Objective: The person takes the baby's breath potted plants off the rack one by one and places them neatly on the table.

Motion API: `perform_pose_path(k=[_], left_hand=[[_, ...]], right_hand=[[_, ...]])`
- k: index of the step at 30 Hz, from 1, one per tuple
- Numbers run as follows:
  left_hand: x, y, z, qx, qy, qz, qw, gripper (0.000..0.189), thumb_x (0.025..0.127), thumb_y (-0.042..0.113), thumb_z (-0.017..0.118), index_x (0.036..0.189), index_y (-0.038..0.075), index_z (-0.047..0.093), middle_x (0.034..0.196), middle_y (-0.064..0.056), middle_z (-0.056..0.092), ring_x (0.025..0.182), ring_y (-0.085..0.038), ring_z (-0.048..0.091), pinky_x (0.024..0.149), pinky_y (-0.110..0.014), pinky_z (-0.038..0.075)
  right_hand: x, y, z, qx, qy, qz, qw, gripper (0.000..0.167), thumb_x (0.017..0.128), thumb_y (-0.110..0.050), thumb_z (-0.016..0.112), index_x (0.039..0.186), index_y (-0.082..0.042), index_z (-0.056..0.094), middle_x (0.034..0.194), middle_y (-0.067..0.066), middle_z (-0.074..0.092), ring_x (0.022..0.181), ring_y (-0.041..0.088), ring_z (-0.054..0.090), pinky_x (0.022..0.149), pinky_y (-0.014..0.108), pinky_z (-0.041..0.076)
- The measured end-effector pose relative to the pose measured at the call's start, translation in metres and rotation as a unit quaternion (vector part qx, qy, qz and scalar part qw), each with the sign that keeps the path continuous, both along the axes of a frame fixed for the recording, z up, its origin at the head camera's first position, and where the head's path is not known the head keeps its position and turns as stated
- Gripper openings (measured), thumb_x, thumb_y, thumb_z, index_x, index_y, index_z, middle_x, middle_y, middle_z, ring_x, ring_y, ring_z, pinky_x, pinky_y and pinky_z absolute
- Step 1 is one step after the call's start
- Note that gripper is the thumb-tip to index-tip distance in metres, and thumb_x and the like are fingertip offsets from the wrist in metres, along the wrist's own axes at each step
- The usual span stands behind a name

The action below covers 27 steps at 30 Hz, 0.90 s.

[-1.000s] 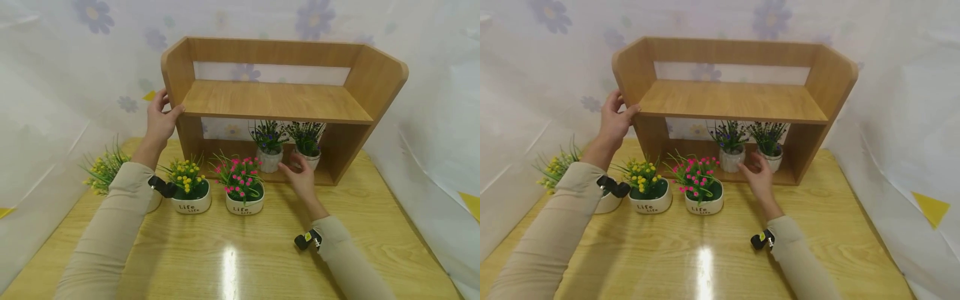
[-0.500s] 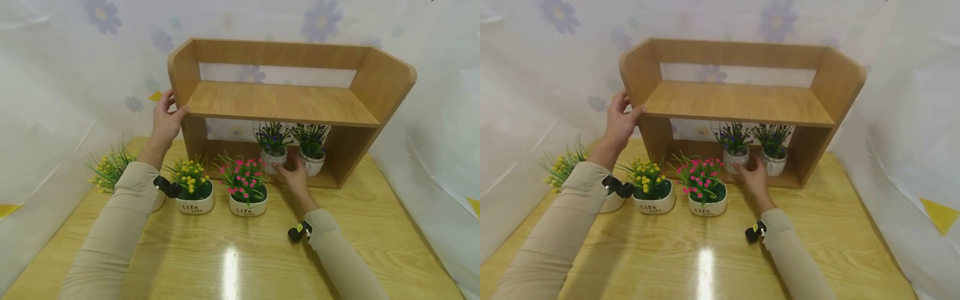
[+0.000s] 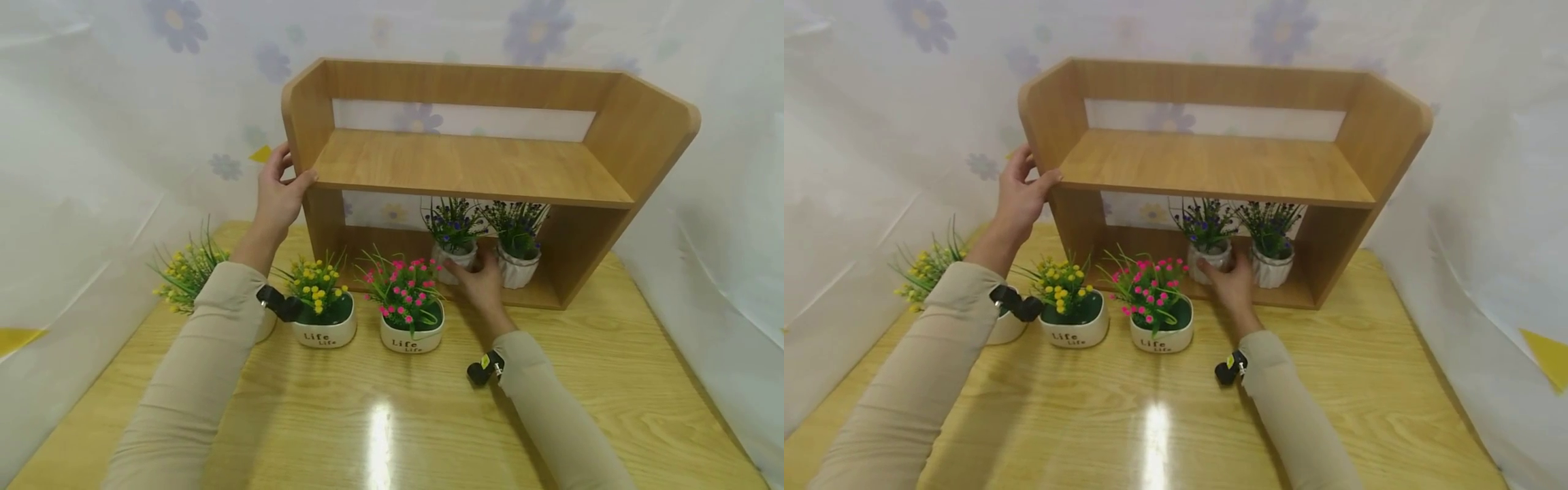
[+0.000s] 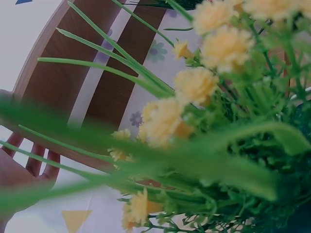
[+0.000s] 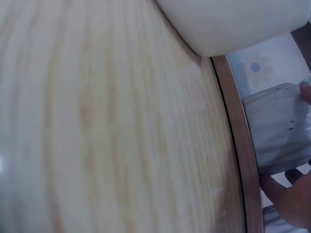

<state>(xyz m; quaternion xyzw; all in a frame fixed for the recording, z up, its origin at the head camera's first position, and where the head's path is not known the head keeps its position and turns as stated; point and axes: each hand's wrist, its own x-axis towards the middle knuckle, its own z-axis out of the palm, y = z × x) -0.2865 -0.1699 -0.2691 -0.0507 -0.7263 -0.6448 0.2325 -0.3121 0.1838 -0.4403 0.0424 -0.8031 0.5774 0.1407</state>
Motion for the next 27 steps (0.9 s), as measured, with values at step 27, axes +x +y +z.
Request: perform_pose_path(k=[27], left_hand=[[0.0007,-0.0006,-0.0008,0.004,-0.007,0.003,1.0000,0.054,0.097,0.010,0.065,0.147,0.024,0.051,0.140,-0.009,0.051,0.120,-0.036,0.055,0.103,-0.048,0.047]], right_hand=[[-0.0027,-0.0018,-0.0026,-0.021,-0.012,-0.001,0.9997,0.089,0.083,-0.033,0.085,0.154,-0.006,0.038,0.150,0.019,0.045,0.132,0.031,0.047,0.101,0.046,0.047]])
